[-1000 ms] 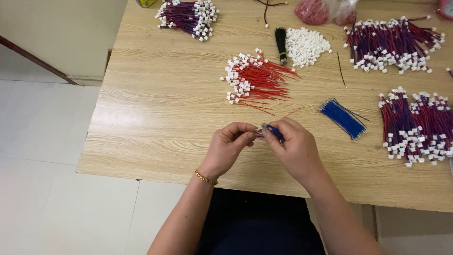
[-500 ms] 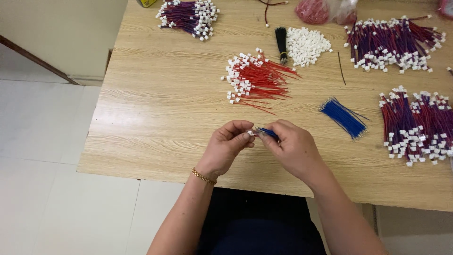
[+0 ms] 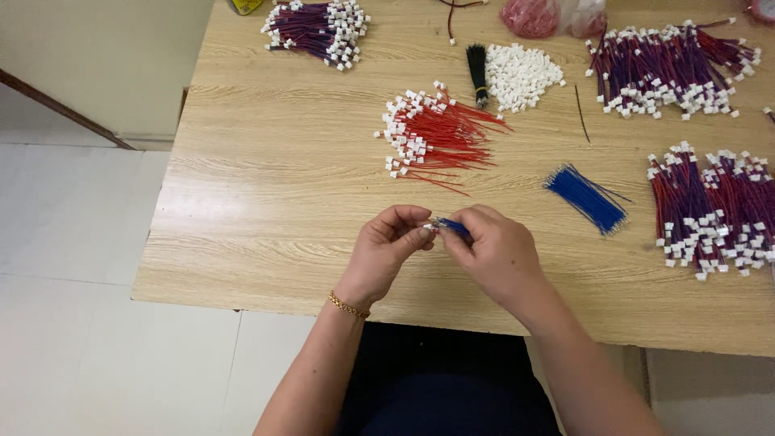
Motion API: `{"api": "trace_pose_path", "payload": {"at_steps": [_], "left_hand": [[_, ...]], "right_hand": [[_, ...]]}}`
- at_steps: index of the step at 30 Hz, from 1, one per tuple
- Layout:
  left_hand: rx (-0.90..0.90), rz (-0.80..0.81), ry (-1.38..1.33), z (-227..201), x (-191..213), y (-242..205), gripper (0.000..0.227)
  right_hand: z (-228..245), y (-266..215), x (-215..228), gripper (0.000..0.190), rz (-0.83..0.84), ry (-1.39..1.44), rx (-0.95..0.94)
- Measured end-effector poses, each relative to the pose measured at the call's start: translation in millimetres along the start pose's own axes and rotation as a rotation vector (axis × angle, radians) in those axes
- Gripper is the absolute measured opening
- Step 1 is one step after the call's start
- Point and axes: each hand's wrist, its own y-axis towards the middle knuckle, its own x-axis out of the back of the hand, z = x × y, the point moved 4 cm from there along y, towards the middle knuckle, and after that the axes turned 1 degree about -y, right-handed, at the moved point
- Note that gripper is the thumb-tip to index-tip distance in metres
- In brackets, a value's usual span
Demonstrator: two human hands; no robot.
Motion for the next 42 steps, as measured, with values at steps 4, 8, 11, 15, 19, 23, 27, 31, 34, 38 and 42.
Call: {"api": "trace_pose_path", "payload": {"at_steps": [4, 8, 11, 15, 19, 23, 27, 31, 34, 38, 42], "left_hand": [[0.008, -0.009, 0.016, 3.4, 2.5, 2.6, 0.025], [0.011, -0.017, 0.027, 4.5, 5.1, 3.7, 0.024], [0.013, -0.025, 0.032, 6.4, 5.6, 6.3, 0.024], [0.025, -0.032, 0.045, 14.1, 6.1, 8.5, 0.023], [0.032, -0.042, 0.072, 15.3, 13.2, 13.3, 0.024], [0.008, -0.061, 0.354, 8.6, 25.5, 24.4, 0.025], [0.052, -0.074, 0.821, -7.0, 38.0, 28.6, 0.023], [-0.014, -0.169, 1.083, -5.8, 53.2, 54.8, 0.023], [-0.195, -0.273, 1.263, -8.9, 57.4, 76.5, 0.018], [-0.323, -0.199, 1.475, -4.3, 48.0, 95.6, 0.018], [-0.487, -0.176, 1.621, 4.0, 43.9, 102.8, 0.008]], "right_hand": [[2.0, 1.3, -0.7, 0.015, -0.009, 0.004, 0.036], [0.9, 2.5, -4.8, 0.015, -0.006, 0.080, 0.015], [-4.6, 7.1, -9.7, 0.017, 0.006, 0.148, 0.000], [-8.7, 10.9, -16.4, 0.015, 0.053, 0.149, 0.020], [-6.5, 15.5, -18.7, 0.016, 0.085, 0.113, -0.003], [-2.2, 27.2, -9.3, 0.016, 0.109, 0.127, -0.068], [-32.4, 36.0, 7.6, 0.025, -0.100, 0.327, -0.115], [-63.1, 33.9, 7.5, 0.026, -0.140, 0.328, -0.189], [-73.3, 34.6, -1.9, 0.022, -0.175, 0.376, -0.192], [-71.4, 34.2, -9.4, 0.020, -0.090, 0.405, -0.192], [-71.6, 31.5, -13.9, 0.022, -0.058, 0.463, -0.166]]}}
